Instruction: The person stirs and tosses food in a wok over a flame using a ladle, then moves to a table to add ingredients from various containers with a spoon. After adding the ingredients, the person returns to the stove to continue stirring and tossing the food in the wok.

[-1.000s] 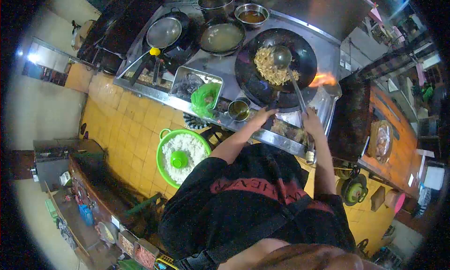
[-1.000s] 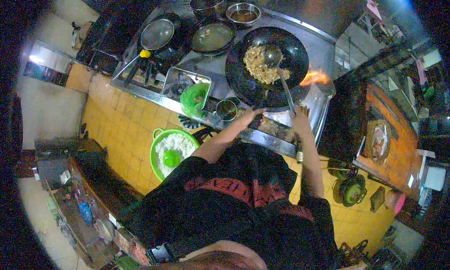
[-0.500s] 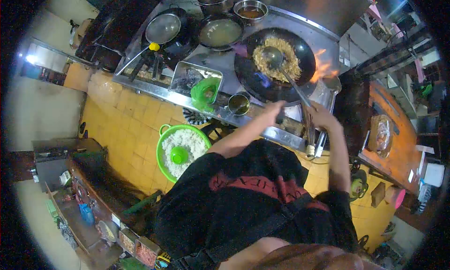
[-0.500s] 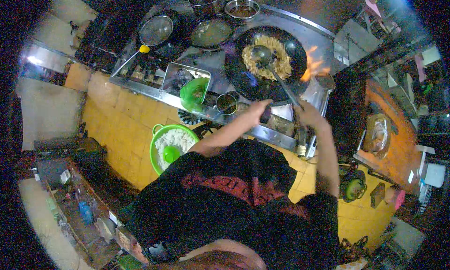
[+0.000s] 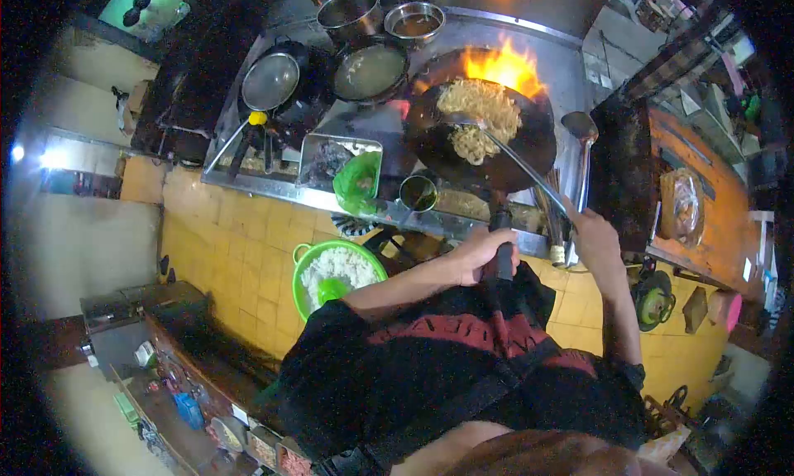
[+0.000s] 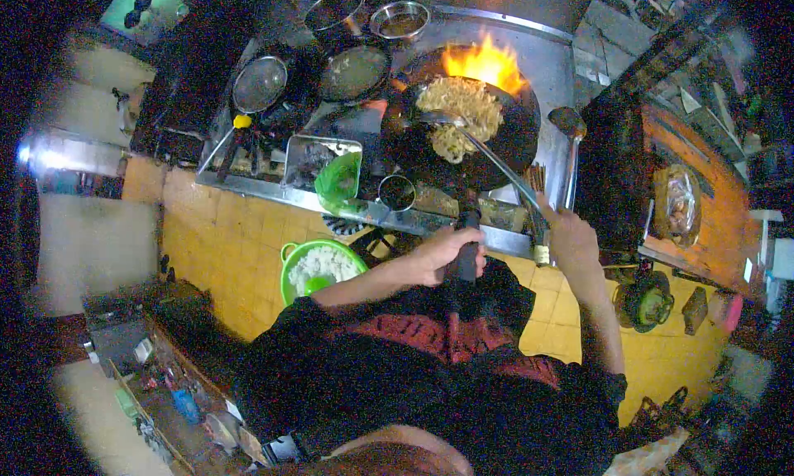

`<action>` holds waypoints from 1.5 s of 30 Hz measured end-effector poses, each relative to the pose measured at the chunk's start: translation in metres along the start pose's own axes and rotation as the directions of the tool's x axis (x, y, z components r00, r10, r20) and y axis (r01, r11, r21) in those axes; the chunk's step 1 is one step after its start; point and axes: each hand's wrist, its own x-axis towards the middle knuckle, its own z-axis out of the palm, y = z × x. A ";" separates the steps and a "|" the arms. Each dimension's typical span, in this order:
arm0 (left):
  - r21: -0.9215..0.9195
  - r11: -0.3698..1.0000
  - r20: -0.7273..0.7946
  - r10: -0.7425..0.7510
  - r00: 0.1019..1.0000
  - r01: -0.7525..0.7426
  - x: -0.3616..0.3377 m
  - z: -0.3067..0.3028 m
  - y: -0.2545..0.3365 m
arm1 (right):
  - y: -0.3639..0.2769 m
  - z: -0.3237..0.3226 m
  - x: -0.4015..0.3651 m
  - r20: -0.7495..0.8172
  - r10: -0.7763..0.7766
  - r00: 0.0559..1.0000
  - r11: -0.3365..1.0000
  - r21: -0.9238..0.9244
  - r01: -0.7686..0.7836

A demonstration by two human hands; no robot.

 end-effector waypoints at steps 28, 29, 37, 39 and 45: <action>0.090 0.974 -0.241 0.223 0.945 -0.207 0.142 -0.122 0.017 | 0.028 0.107 0.144 -0.003 0.156 0.988 0.970 0.187 -0.153; 0.045 0.980 -0.319 0.197 0.927 -0.193 0.128 -0.105 0.019 | 0.033 0.113 0.140 -0.033 0.044 0.998 0.946 0.323 -0.031; -0.410 0.903 0.169 -0.060 0.984 0.125 0.034 -0.036 0.060 | -0.001 -0.011 0.023 0.042 0.028 0.999 0.985 -0.170 -0.020; -0.120 0.979 -0.092 0.154 0.984 -0.164 0.051 -0.064 0.048 | -0.003 -0.010 0.011 0.019 -0.021 1.000 0.983 -0.182 0.024; -0.033 0.996 -0.085 -0.088 0.993 0.085 -0.018 0.012 0.011 | -0.016 0.012 0.010 -0.069 0.025 0.997 0.985 -0.169 -0.037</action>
